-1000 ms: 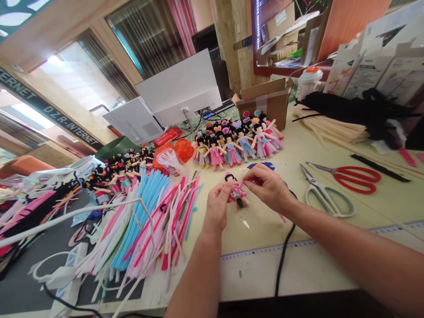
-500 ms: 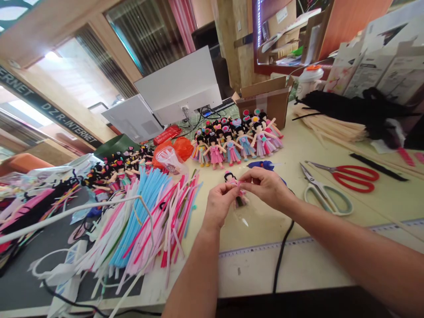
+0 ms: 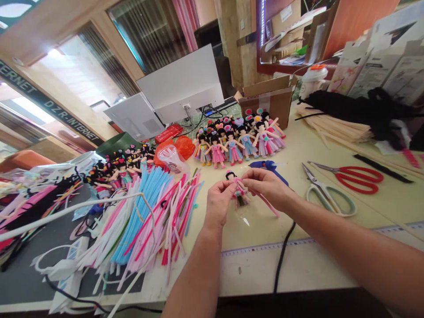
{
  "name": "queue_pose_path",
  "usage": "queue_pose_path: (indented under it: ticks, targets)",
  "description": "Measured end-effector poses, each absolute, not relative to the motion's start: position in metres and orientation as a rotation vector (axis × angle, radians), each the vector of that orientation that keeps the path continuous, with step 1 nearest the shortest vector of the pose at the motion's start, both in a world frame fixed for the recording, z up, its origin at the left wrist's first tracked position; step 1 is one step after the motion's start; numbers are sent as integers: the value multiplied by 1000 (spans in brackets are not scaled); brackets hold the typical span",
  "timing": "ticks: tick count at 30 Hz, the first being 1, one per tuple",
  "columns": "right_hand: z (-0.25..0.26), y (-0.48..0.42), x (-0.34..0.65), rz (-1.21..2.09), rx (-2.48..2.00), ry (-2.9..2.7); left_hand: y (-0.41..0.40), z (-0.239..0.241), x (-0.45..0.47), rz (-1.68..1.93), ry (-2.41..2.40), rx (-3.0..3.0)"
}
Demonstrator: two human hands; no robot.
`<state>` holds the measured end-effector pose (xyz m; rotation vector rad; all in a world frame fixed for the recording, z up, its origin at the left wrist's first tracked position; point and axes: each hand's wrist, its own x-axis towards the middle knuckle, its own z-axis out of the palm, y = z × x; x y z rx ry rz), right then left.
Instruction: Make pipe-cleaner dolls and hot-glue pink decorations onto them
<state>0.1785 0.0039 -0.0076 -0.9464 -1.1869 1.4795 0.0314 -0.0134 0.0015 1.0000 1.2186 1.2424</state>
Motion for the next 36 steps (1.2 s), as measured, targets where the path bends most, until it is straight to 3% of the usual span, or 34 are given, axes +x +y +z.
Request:
queue_pose_path:
  ticks: [36]
  targets:
    - [-5,0,178,1599,-851,-1076,-15,4,31,1344,1005,1053]
